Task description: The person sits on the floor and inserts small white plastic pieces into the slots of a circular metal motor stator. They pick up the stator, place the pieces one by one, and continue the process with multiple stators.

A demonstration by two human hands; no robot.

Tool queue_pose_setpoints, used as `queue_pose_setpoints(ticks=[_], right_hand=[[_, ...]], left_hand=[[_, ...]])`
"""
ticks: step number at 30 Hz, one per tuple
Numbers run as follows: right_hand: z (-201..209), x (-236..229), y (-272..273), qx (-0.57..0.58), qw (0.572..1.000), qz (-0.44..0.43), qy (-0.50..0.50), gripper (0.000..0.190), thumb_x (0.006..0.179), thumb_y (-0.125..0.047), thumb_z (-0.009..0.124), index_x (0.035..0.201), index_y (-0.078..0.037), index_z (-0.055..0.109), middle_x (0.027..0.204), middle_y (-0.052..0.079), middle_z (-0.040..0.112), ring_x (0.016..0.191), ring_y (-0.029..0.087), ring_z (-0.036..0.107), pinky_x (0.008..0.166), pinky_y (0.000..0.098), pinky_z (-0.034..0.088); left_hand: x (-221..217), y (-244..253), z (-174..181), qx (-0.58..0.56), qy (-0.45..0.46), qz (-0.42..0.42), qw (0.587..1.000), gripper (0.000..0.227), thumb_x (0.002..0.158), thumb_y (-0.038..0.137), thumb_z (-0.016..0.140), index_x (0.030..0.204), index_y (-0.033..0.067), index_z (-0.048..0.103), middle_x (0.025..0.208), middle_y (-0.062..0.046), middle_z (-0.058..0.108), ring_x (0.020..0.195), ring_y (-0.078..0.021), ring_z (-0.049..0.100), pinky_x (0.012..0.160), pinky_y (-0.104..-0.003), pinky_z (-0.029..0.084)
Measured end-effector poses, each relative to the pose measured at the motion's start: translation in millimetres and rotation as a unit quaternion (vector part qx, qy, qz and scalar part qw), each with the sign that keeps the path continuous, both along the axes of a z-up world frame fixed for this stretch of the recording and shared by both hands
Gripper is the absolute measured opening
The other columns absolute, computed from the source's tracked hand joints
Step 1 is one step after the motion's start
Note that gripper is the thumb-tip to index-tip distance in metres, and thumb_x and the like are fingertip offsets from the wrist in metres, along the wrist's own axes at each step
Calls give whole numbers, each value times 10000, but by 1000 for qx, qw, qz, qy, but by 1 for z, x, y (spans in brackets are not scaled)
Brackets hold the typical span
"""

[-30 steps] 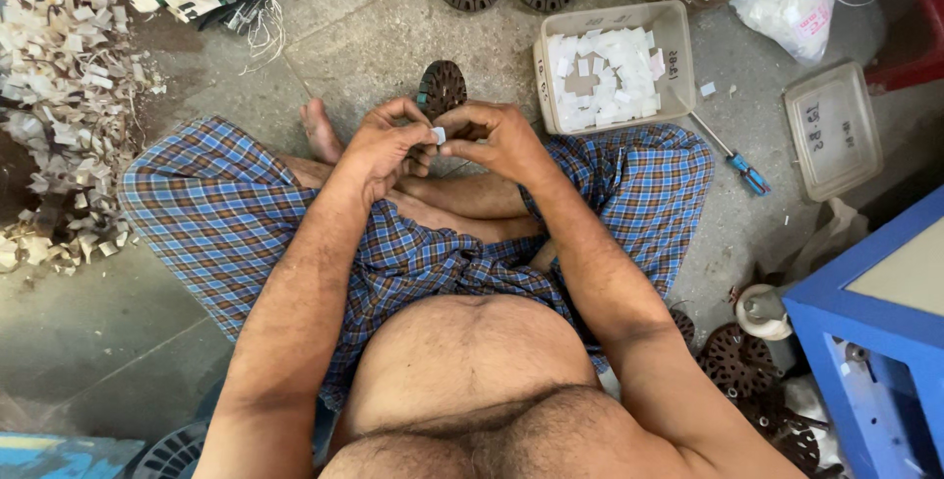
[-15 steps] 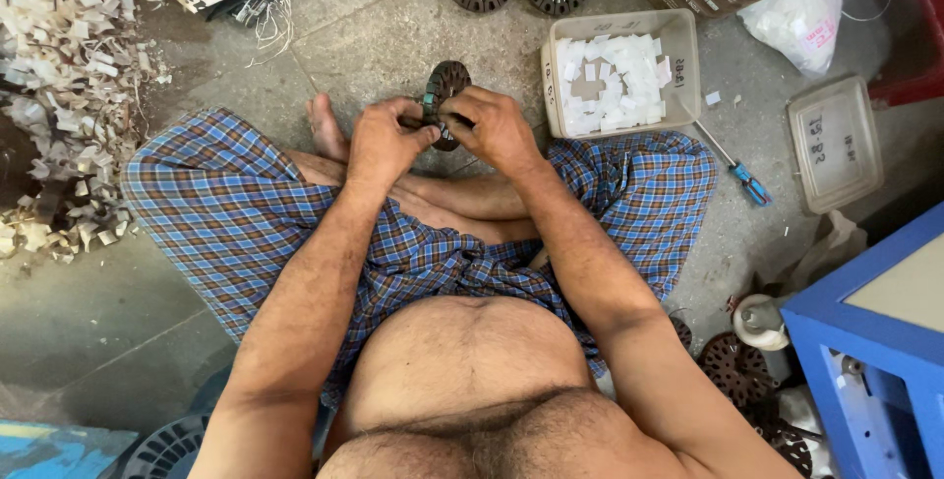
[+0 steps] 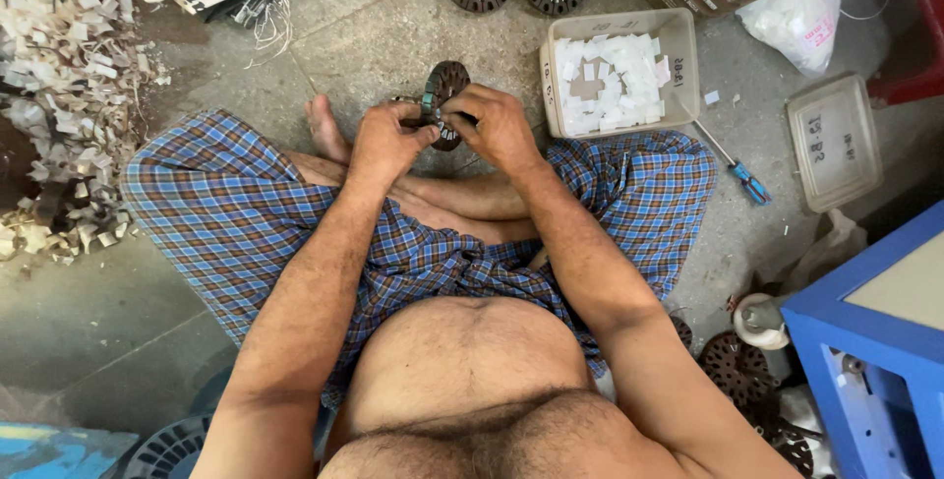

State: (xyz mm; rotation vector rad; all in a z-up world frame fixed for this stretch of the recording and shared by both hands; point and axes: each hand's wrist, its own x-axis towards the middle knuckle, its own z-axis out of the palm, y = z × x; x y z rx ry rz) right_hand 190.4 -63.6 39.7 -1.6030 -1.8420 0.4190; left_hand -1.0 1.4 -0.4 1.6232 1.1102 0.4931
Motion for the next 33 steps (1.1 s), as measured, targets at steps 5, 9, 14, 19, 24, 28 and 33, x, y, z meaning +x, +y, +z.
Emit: queue_pose_setpoints(ticks=[5, 9, 14, 19, 24, 28, 33], right_hand=[[3, -4, -2, 5, 999, -11, -51, 142, 832, -130, 826, 956, -109, 762, 876, 49, 710, 775, 270, 709, 680, 386, 576], [1, -9, -6, 13, 999, -25, -45, 158, 863, -142, 808, 1010, -112, 758, 917, 37, 718, 765, 244, 719, 677, 368, 591], [3, -11, -15, 28, 999, -17, -42, 188, 865, -136, 795, 1047, -129, 749, 968, 32, 705, 814, 255, 723, 696, 383, 605], [15, -20, -15, -12, 988, -67, -141, 285, 805, -164, 790, 1089, -164, 771, 905, 45, 667, 777, 289, 709, 653, 435, 580], [14, -19, -18, -58, 985, -64, -151, 261, 825, -224, 788, 1084, -203, 765, 915, 40, 680, 799, 293, 713, 666, 448, 576], [5, 11, -24, 31, 996, -75, -36, 259, 853, -209, 750, 1111, -198, 765, 1043, 50, 715, 843, 270, 728, 738, 405, 606], [-17, 108, -21, -40, 947, -310, -75, 258, 928, -204, 780, 1129, -48, 740, 1104, 190, 716, 964, 371, 704, 847, 467, 572]], left_hand=[[-2, 1, 7, -15, 21, -7, 1000, 371, 814, 145, 853, 1121, -31, 744, 959, -164, 786, 851, -207, 780, 774, -327, 612], [-1, -2, 18, -2, 26, 9, 1000, 378, 803, 154, 860, 1114, -22, 736, 965, -135, 775, 828, -200, 776, 761, -318, 616], [-2, -7, 25, -6, 30, 39, 999, 388, 789, 159, 859, 1108, -18, 725, 882, -142, 783, 810, -191, 783, 727, -319, 612], [-2, -2, 18, 66, 26, 9, 997, 359, 792, 183, 848, 1071, -20, 749, 906, -157, 775, 800, -223, 773, 721, -332, 605], [-4, 1, 17, 106, 57, -21, 993, 329, 778, 208, 853, 1018, -1, 772, 914, -159, 782, 822, -250, 765, 763, -358, 597], [-4, 4, 25, 38, 53, 14, 998, 419, 809, 290, 898, 1042, -7, 717, 923, -152, 770, 856, -248, 753, 780, -361, 582], [-1, 0, 25, 114, 17, 21, 993, 319, 872, 200, 820, 1112, 2, 748, 986, -152, 773, 857, -226, 749, 773, -357, 583]])
